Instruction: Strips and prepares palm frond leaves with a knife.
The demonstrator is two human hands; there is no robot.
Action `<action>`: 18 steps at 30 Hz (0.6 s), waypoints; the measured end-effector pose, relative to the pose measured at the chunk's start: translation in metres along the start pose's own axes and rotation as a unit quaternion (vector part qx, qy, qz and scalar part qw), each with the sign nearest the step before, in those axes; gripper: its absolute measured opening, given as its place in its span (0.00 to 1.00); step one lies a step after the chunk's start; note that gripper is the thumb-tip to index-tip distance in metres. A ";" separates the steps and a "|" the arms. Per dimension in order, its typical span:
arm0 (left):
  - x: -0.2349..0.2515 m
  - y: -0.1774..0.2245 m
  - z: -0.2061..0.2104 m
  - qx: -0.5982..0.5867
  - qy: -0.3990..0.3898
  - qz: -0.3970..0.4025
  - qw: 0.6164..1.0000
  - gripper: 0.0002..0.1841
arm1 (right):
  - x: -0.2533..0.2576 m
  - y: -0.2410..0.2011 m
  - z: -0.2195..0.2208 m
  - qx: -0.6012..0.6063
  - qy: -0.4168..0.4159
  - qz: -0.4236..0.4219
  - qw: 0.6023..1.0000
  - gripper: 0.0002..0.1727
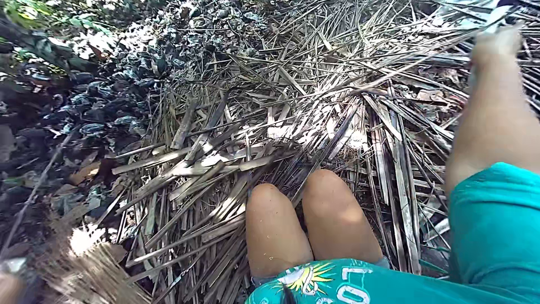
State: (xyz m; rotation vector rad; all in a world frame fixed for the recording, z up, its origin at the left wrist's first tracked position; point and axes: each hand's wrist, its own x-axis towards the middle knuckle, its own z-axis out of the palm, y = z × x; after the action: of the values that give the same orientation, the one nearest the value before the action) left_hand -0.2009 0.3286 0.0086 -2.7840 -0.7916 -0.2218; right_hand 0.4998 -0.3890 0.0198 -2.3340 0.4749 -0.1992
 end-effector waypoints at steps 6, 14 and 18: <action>0.062 0.128 0.040 -0.313 -0.155 -0.348 0.870 0.31 | 0.028 0.054 0.029 -0.167 -0.092 -0.128 0.973 0.32; 0.070 0.334 -0.008 -0.473 -0.134 -0.178 0.852 0.17 | -0.288 -0.019 0.067 0.157 -0.427 -0.248 0.855 0.27; 0.055 0.385 -0.038 -0.578 -0.137 -0.058 0.803 0.15 | -0.369 -0.024 0.084 0.232 -0.584 -0.297 0.719 0.32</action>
State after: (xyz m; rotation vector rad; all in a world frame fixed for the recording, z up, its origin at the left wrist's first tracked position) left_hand 0.0475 0.0282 -0.0152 -3.9849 -1.1776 -0.4508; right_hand 0.1904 -0.1743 -0.0260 -1.5758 -0.8710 0.7600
